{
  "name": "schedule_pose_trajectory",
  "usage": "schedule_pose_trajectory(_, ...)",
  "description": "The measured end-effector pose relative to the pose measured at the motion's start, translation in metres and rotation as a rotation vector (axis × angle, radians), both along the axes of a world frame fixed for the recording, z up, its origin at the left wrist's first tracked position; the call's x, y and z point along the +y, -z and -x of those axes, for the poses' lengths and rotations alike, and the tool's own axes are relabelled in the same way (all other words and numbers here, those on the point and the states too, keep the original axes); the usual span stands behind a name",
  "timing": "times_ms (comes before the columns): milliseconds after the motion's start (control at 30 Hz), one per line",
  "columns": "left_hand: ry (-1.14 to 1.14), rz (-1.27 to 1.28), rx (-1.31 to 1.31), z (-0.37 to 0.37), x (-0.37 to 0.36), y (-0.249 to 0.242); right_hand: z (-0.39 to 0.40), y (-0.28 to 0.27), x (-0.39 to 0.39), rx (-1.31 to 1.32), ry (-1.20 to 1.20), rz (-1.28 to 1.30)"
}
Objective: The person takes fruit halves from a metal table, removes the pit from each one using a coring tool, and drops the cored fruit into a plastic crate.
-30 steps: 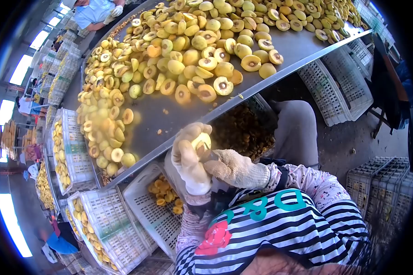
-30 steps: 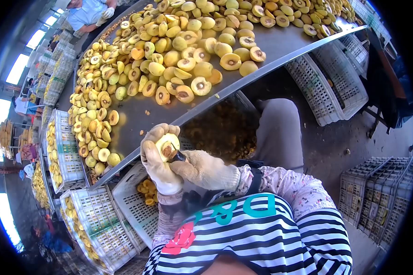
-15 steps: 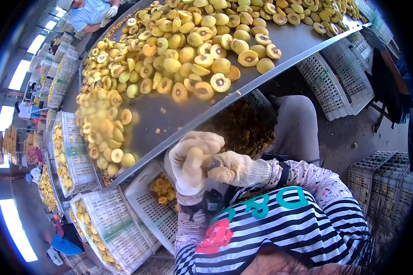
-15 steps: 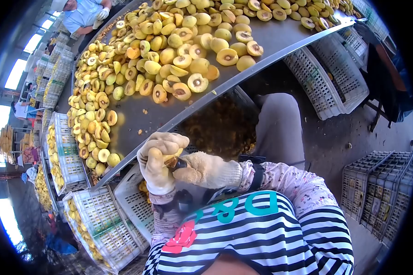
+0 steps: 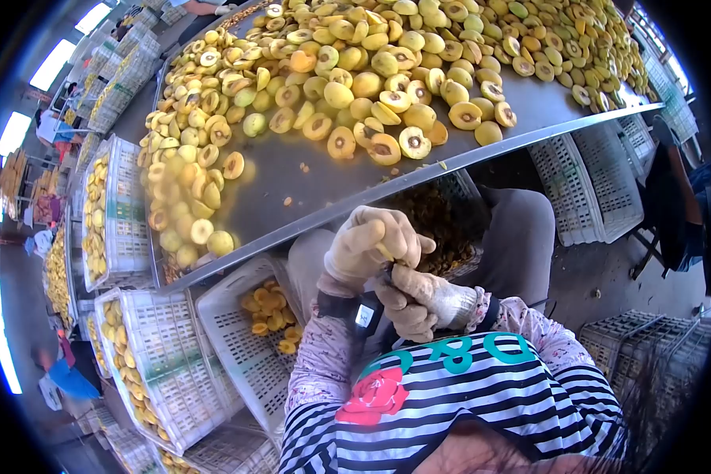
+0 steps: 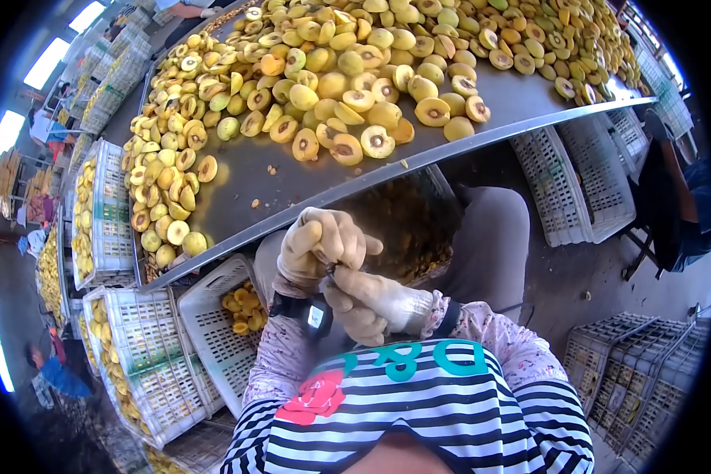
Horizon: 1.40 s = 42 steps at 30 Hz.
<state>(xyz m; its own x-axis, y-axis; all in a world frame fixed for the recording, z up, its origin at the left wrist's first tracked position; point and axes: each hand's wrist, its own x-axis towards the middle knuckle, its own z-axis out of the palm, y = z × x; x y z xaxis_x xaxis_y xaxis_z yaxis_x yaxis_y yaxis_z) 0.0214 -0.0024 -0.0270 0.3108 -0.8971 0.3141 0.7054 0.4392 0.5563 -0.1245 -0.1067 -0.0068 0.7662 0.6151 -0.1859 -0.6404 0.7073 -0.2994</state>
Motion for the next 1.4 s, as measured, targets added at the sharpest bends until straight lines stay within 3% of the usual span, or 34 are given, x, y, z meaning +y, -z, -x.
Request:
schedule_pose_trajectory(100, -0.139, 0.010, 0.038, 0.012, -0.004, 0.005, 0.000, 0.025, 0.006, -0.018, -0.010, -0.350)
schedule_pose_trajectory(233, -0.159, 0.122, 0.215, 0.019, -0.003, 0.017, -0.005, 0.043, 0.017, -0.022, -0.051, -0.568)
schedule_pose_trajectory(333, -0.213, 0.073, 0.365, 0.025, 0.000, 0.018, -0.005, 0.040, 0.022, 0.024, -0.050, -0.638)
schedule_pose_trajectory(433, -0.164, 0.190, 0.432, 0.032, -0.003, 0.022, 0.004, 0.031, 0.030, 0.111, -0.027, -0.728)
schedule_pose_trajectory(467, -0.136, 0.233, 0.582, 0.039, -0.005, 0.020, 0.008, 0.024, 0.033, 0.099, -0.019, -0.715)
schedule_pose_trajectory(500, -0.258, 0.090, 0.640, 0.054, -0.007, 0.011, 0.008, 0.020, 0.033, 0.081, -0.011, -0.699)
schedule_pose_trajectory(533, -0.373, -0.067, 0.687, 0.068, -0.009, 0.001, 0.011, 0.020, 0.029, 0.024, 0.011, -0.558)
schedule_pose_trajectory(633, -0.331, -0.187, 0.860, 0.051, -0.006, 0.017, 0.009, 0.007, 0.015, -0.070, -0.048, -0.587)
schedule_pose_trajectory(667, -0.342, -0.168, 0.807, 0.043, 0.001, 0.028, 0.011, 0.003, 0.008, -0.092, -0.003, -0.526)
schedule_pose_trajectory(733, -0.366, -0.145, 0.759, 0.038, 0.017, 0.027, 0.007, 0.005, -0.008, -0.191, 0.136, -0.195)
schedule_pose_trajectory(767, -0.481, -0.262, 0.712, 0.038, 0.024, 0.024, 0.001, 0.010, -0.012, -0.249, 0.205, -0.037)
schedule_pose_trajectory(833, -0.620, -0.365, 0.659, 0.035, 0.041, -0.003, -0.010, -0.007, -0.003, 0.132, 0.338, 0.410)
schedule_pose_trajectory(967, -1.075, -0.599, 0.128, 0.037, 0.079, -0.028, -0.010, 0.011, -0.007, -0.001, 0.259, 0.463)
schedule_pose_trajectory(1033, -1.209, -0.842, -0.398, 0.039, 0.081, -0.036, -0.012, 0.021, -0.008, 0.008, 0.268, 0.425)
schedule_pose_trajectory(1067, -1.185, -0.862, -0.477, 0.038, 0.076, -0.042, -0.014, 0.022, -0.008, 0.072, 0.266, 0.428)
schedule_pose_trajectory(1133, -1.077, -0.749, -0.354, 0.033, 0.063, -0.044, -0.011, 0.023, -0.012, 0.118, 0.289, 0.425)
schedule_pose_trajectory(1233, -1.320, -1.068, -1.039, 0.027, 0.077, -0.050, -0.008, 0.026, -0.024, 0.061, 0.324, 0.425)
schedule_pose_trajectory(1267, -1.378, -1.021, -1.401, 0.020, 0.098, -0.045, -0.007, 0.021, -0.029, 0.067, 0.334, 0.428)
schedule_pose_trajectory(1300, -1.439, -1.102, -1.414, 0.013, 0.112, -0.044, -0.006, 0.020, -0.034, 0.073, 0.344, 0.433)
schedule_pose_trajectory(1367, -0.556, -1.803, -1.780, -0.002, 0.148, -0.066, -0.004, 0.015, -0.039, 0.003, 0.321, 0.436)
schedule_pose_trajectory(1400, -0.705, -1.655, -1.628, -0.010, 0.149, -0.071, -0.002, 0.012, -0.036, -0.022, 0.306, 0.478)
